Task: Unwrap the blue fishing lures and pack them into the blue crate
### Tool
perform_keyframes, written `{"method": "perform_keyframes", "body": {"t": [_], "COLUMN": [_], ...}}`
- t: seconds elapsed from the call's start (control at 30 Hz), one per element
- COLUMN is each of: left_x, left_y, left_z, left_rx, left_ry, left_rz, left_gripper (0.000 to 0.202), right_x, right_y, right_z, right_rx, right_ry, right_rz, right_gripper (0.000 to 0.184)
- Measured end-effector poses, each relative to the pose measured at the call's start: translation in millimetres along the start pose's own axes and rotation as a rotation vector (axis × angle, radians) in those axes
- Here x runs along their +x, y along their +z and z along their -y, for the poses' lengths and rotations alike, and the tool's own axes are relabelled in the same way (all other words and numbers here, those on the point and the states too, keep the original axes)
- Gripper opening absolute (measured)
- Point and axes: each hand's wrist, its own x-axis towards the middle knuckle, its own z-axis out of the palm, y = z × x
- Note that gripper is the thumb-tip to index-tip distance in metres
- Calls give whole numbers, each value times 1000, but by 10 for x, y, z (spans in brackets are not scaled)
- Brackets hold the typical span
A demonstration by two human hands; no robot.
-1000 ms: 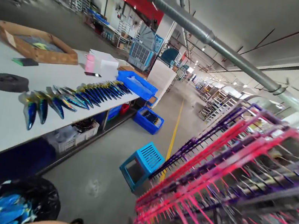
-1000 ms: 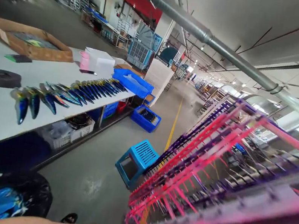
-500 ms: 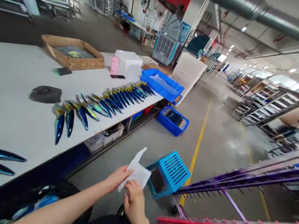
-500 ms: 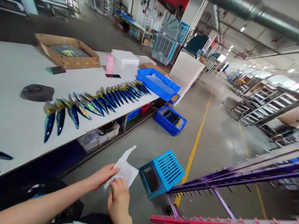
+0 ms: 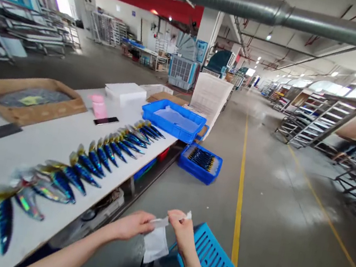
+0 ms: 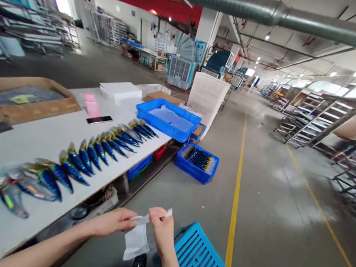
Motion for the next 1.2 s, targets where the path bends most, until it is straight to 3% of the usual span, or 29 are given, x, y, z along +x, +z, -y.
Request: {"method": "perform_keyframes", "body": {"t": [0.2, 0.33, 0.5, 0.7, 0.87, 1.03, 1.2], "left_x": [982, 1797, 3184, 5124, 6540, 7612, 8272], "left_y": [-746, -1437, -2673, -4348, -5404, -6048, -6300], "left_z": [-31, -13, -34, -137, -78, 182, 508], "left_rx": [-28, -12, 56, 176, 304, 409, 416], "left_ry": [-4, 18, 121, 283, 337, 363, 379], "left_rz": [-118, -251, -301, -314, -398, -527, -586], "left_gripper": [24, 24, 28, 27, 17, 18, 13], "right_x": [1180, 2066, 3616, 5947, 7669, 8889, 9612], "right_y": [-247, -377, -514, -545, -510, -525, -533], "right_z": [89, 69, 56, 239, 279, 52, -237], "right_rx": [37, 22, -34, -236, -410, -588, -760], "right_ry": [35, 41, 14, -34, -9, 16, 36], "right_rz": [-199, -301, -449, -582, -610, -604, -588], "right_gripper": [42, 44, 46, 41, 33, 30, 28]}}
